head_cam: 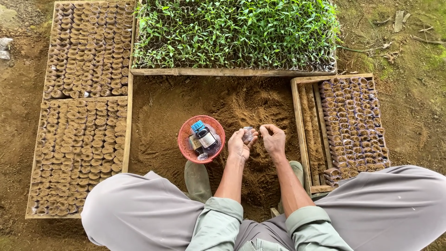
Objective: Filling small plastic bags with soil to create seedling pots and arranging them in a tray.
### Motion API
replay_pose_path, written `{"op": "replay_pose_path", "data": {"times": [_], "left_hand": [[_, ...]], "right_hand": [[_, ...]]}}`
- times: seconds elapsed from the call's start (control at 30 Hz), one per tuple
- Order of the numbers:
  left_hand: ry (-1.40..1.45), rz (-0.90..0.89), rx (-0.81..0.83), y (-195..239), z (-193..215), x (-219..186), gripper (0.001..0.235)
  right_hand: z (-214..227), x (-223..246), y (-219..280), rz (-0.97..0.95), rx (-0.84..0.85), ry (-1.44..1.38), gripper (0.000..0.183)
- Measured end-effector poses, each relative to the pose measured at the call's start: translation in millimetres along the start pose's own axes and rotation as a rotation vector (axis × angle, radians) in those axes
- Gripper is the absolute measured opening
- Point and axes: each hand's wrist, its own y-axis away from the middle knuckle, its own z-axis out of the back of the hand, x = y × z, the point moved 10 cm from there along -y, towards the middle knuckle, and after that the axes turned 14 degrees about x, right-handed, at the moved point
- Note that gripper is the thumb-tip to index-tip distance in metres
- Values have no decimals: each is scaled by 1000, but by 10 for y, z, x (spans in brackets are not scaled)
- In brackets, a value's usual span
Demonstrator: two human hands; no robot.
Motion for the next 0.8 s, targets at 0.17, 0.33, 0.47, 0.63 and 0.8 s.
{"op": "replay_pose_path", "data": {"times": [0.17, 0.33, 0.47, 0.63, 0.8], "left_hand": [[37, 1, -12, 47, -28, -41, 19], [99, -2, 11, -12, 23, -35, 16], [136, -17, 26, 16, -77, -86, 16], [158, -24, 51, -92, -38, -42, 15], [152, -44, 76, -125, -38, -5, 16]], "right_hand": [[-287, -611, 112, -268, 231, 727, 31], [-607, -803, 298, -111, 284, 910, 38], [-612, -894, 245, -63, 263, 867, 7], [-341, -1257, 110, -375, 131, 370, 9], [-48, -768, 91, -428, 2, -313, 10]]}}
